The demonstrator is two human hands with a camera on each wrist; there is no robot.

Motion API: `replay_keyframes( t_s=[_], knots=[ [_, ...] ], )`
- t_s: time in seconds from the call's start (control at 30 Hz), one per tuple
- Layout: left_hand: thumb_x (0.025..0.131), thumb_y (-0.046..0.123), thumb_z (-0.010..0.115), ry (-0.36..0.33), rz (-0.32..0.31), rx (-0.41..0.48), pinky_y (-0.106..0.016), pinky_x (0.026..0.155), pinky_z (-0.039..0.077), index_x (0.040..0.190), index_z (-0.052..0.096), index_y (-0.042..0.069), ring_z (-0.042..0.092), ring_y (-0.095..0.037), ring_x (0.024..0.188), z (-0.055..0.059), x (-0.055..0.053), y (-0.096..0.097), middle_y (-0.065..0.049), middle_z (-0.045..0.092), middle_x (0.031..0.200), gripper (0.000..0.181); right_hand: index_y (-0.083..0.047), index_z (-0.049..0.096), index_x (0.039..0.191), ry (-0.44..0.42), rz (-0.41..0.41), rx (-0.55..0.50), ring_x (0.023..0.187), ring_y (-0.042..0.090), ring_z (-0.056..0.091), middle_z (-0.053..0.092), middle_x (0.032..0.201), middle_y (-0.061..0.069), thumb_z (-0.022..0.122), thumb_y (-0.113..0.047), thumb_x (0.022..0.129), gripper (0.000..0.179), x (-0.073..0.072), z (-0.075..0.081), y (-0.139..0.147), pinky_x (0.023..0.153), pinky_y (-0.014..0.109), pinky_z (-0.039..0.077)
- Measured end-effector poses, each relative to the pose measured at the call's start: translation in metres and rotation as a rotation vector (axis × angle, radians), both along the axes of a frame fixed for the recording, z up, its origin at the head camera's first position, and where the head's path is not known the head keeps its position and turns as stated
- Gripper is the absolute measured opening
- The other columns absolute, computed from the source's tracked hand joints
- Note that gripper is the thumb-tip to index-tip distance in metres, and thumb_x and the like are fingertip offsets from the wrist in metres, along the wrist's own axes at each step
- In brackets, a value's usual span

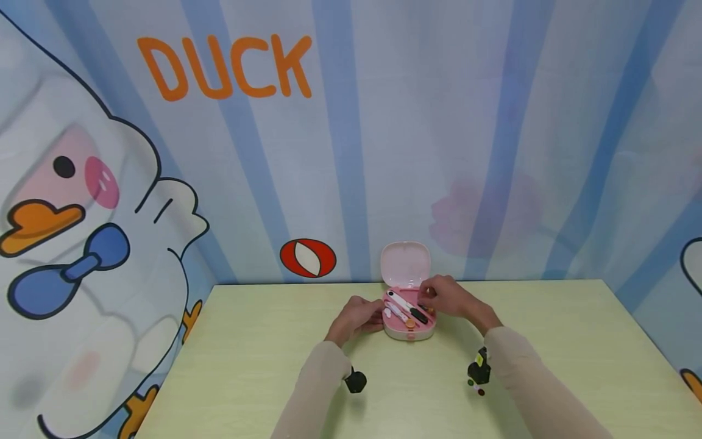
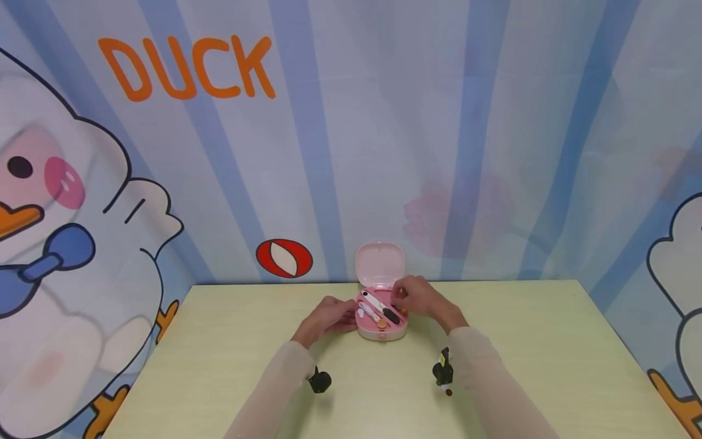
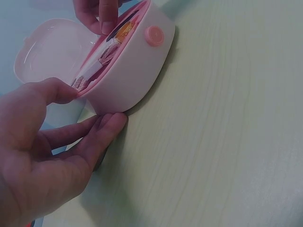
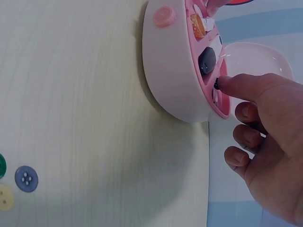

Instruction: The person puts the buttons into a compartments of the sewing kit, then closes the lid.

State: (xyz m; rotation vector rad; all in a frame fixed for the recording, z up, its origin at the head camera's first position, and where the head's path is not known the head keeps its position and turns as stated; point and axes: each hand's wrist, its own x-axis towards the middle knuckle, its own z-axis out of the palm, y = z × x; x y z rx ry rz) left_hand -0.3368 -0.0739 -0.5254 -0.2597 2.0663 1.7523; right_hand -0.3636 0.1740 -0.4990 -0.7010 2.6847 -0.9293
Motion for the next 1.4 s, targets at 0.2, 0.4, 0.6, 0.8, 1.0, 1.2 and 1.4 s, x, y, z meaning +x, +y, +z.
replay_keyframes(
  t_s=[0.2, 0.4, 0.6, 0.8, 1.0, 1.2, 1.4],
  knots=[
    [0.099, 0.022, 0.066, 0.000, 0.001, -0.003, -0.032, 0.082, 0.063, 0.109, 0.068, -0.003, 0.069, -0.015, 0.076, 0.000, 0.000, 0.000, -0.011, 0.074, 0.092, 0.026, -0.008, 0.074, 0.101, -0.004, -0.030, -0.008, 0.074, 0.016, 0.056, 0.063, 0.082, 0.000, 0.069, -0.011, 0.100, 0.005, 0.001, -0.004, 0.000, 0.062, 0.026, 0.048],
    [0.100, 0.022, 0.066, 0.002, 0.000, -0.006, -0.032, 0.082, 0.062, 0.110, 0.067, -0.003, 0.069, -0.015, 0.077, 0.000, 0.001, 0.000, -0.011, 0.074, 0.093, 0.027, -0.007, 0.073, 0.111, 0.040, -0.044, -0.024, 0.075, 0.016, 0.055, 0.061, 0.084, -0.001, 0.069, -0.012, 0.100, 0.013, 0.006, -0.009, 0.003, 0.061, 0.027, 0.048],
    [0.100, 0.022, 0.066, 0.003, 0.008, -0.010, -0.033, 0.083, 0.062, 0.110, 0.067, -0.003, 0.069, -0.015, 0.076, 0.000, 0.002, 0.000, -0.011, 0.073, 0.092, 0.027, -0.005, 0.070, 0.121, 0.085, -0.044, -0.015, 0.071, 0.018, 0.050, 0.055, 0.078, 0.002, 0.070, -0.014, 0.099, 0.024, 0.018, -0.001, 0.011, 0.057, 0.027, 0.040],
    [0.100, 0.022, 0.066, -0.001, 0.015, -0.014, -0.032, 0.083, 0.062, 0.110, 0.067, -0.003, 0.069, -0.015, 0.076, 0.002, 0.003, 0.001, -0.011, 0.073, 0.092, 0.027, -0.005, 0.070, 0.123, 0.170, 0.004, -0.004, 0.063, 0.012, 0.045, 0.049, 0.070, -0.003, 0.071, -0.016, 0.098, 0.027, 0.031, 0.005, 0.024, 0.055, 0.025, 0.035],
    [0.100, 0.023, 0.066, 0.004, 0.008, -0.012, -0.031, 0.081, 0.062, 0.109, 0.067, -0.002, 0.069, -0.015, 0.077, 0.001, 0.002, 0.001, -0.011, 0.073, 0.092, 0.027, -0.006, 0.070, 0.123, 0.206, 0.038, 0.008, 0.060, 0.008, 0.041, 0.046, 0.067, -0.007, 0.073, -0.016, 0.098, 0.028, 0.049, 0.011, 0.039, 0.054, 0.024, 0.035],
    [0.099, 0.022, 0.066, 0.016, 0.007, -0.010, -0.031, 0.081, 0.063, 0.108, 0.068, -0.003, 0.069, -0.014, 0.076, 0.002, 0.003, 0.001, -0.011, 0.073, 0.091, 0.026, -0.006, 0.070, 0.121, 0.174, 0.068, 0.012, 0.059, 0.004, 0.039, 0.045, 0.066, -0.009, 0.073, -0.019, 0.098, 0.027, 0.069, 0.008, 0.055, 0.054, 0.023, 0.035],
    [0.099, 0.022, 0.065, 0.018, 0.006, -0.012, -0.032, 0.082, 0.063, 0.109, 0.068, -0.003, 0.069, -0.015, 0.077, 0.002, 0.004, 0.001, -0.011, 0.073, 0.093, 0.027, -0.008, 0.071, 0.120, 0.118, 0.098, -0.007, 0.057, 0.002, 0.036, 0.043, 0.064, -0.011, 0.072, -0.023, 0.099, 0.026, 0.088, -0.005, 0.073, 0.052, 0.022, 0.033]
  ],
)
